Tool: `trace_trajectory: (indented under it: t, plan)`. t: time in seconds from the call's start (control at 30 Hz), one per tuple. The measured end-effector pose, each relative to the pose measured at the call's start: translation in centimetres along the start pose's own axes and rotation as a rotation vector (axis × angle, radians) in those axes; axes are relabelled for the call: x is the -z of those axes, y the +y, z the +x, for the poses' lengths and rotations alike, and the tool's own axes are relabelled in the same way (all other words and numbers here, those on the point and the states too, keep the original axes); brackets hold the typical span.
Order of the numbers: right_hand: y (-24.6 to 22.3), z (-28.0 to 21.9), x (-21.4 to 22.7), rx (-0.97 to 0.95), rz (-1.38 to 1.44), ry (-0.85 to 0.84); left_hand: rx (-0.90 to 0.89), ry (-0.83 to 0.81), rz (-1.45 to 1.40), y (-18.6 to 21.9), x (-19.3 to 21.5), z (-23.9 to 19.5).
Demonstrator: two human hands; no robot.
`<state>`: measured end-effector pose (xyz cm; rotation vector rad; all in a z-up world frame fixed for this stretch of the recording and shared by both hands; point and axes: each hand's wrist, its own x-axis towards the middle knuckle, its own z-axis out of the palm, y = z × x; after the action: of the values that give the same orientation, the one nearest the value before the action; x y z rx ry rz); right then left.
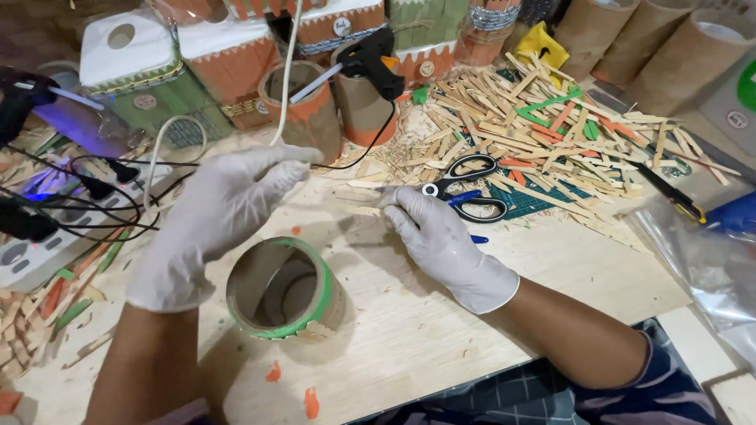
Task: Assembling a decorative container by gluing bamboo strips onto a cylindrical base using a hot glue gun and pliers.
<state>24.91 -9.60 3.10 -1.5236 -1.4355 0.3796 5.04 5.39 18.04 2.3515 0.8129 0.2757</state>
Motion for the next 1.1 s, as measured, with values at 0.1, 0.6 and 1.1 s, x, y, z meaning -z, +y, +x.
trace_trajectory:
  t: [0.1,0.6,1.1]
  plan:
    - [-2.6,0.9,0.8,-0.128,0.011,0.059,0.140,-0.316,-0.359,-2.6,-2.0,3.4]
    - [-0.6,1.8,1.1,0.142,-0.115,0.050,0.132,-0.305,-0.145,-6.5,-7.3,6.7]
    - [4.7,1.9,3.7,0.257,-0.648,-0.164,0.236,0.147,-0.548,-14.2,-14.0,7.3]
